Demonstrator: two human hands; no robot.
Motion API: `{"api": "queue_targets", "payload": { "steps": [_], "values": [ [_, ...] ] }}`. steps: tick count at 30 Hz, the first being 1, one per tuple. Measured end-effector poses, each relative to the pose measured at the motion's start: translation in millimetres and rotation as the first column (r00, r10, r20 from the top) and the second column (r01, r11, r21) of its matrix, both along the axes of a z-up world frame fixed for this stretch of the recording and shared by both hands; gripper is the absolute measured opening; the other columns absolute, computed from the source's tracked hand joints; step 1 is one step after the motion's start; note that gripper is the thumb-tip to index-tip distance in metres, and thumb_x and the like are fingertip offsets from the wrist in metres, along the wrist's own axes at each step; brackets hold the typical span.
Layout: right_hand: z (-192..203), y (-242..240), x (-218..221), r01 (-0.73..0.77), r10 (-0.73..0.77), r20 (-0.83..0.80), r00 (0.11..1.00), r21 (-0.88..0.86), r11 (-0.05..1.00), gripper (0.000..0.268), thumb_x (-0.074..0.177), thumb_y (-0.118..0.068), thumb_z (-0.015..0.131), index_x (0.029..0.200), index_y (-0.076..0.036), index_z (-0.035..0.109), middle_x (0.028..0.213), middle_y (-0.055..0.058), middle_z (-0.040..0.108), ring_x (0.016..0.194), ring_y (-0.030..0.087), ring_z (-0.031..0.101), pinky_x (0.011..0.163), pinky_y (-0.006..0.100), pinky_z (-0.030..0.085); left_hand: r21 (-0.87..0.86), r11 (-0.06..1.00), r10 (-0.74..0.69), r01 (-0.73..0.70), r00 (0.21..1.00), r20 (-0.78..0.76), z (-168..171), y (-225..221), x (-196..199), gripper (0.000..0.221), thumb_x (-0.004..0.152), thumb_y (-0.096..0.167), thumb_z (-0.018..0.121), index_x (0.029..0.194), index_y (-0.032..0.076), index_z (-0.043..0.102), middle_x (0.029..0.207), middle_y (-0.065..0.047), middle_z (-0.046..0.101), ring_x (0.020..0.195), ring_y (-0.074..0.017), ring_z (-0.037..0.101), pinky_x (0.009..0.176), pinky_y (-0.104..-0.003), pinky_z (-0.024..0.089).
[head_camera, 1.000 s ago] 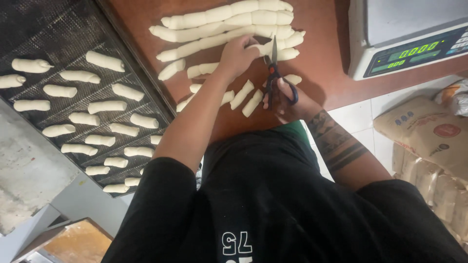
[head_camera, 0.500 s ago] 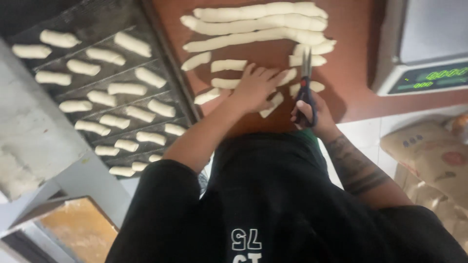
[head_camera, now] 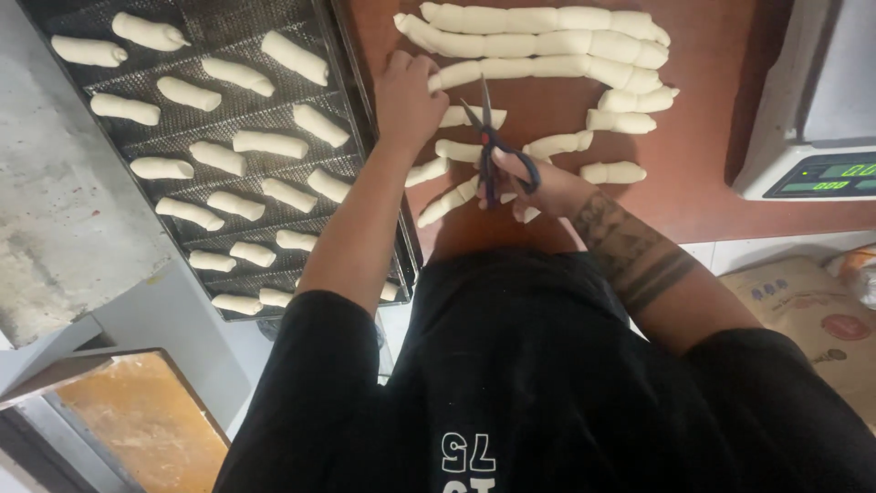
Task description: Cutting long strips of dough into smaller pieces using scissors and arranging them on a baking tray
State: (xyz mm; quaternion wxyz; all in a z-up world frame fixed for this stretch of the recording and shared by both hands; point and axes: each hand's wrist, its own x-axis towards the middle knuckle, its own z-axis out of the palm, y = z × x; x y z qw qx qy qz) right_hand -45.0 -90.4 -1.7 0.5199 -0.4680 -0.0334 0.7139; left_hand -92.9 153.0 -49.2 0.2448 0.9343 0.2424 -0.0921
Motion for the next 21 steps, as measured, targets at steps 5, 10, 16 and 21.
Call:
{"api": "queue_targets", "payload": {
  "steps": [5, 10, 16, 21],
  "values": [
    [17.8, 31.8, 9.5, -0.072, 0.080, 0.029, 0.996, -0.207, 0.976, 0.075, 0.086, -0.071, 0.044, 0.127, -0.009, 0.054, 0.098, 0.011, 0.073, 0.053, 0.013, 0.056, 0.042, 0.025, 0.040, -0.322, 0.944, 0.091, -0.078, 0.995, 0.027, 46.3, -6.8, -2.5, 0.023, 0.083, 0.008, 0.067, 0.105, 0.011, 0.069, 0.120, -0.004, 0.049, 0.099, -0.0152, 0.061, 0.086, -0.030, 0.056],
    [9.5, 31.3, 5.6, 0.065, -0.058, 0.473, 0.879, 0.002, 0.998, 0.034, 0.100, -0.045, 0.059, 0.093, -0.014, 0.047, 0.062, 0.002, 0.055, 0.054, 0.012, 0.058, 0.052, 0.026, 0.050, -0.084, 0.996, -0.005, 0.003, 1.000, -0.028, 52.7, 3.4, -1.9, 0.023, 0.085, 0.010, 0.071, 0.107, 0.019, 0.070, 0.103, 0.005, 0.072, 0.097, -0.0140, 0.065, 0.103, -0.048, 0.041],
    [18.4, -10.5, -10.6, 0.230, -0.182, 0.349, 0.920, -0.101, 0.968, 0.029, 0.103, -0.038, 0.056, 0.100, -0.010, 0.050, 0.078, 0.010, 0.070, 0.063, 0.016, 0.066, 0.041, 0.024, 0.037, 0.190, 0.971, -0.200, 0.147, 0.932, 0.303, 7.0, -10.1, 10.5, 0.024, 0.084, 0.013, 0.074, 0.108, 0.015, 0.072, 0.109, -0.006, 0.067, 0.106, -0.0234, 0.057, 0.096, -0.042, 0.045],
    [17.2, -24.2, -0.4, 0.210, -0.148, 0.273, 0.950, -0.213, 0.954, 0.041, 0.101, -0.047, 0.049, 0.112, -0.008, 0.054, 0.085, 0.013, 0.070, 0.071, 0.017, 0.067, 0.039, 0.023, 0.038, 0.217, 0.955, -0.259, 0.202, 0.924, 0.281, -21.9, -39.9, 27.0, 0.028, 0.078, 0.011, 0.081, 0.101, 0.016, 0.065, 0.104, -0.004, 0.056, 0.099, -0.0294, 0.053, 0.080, -0.041, 0.050]
  ]
}}
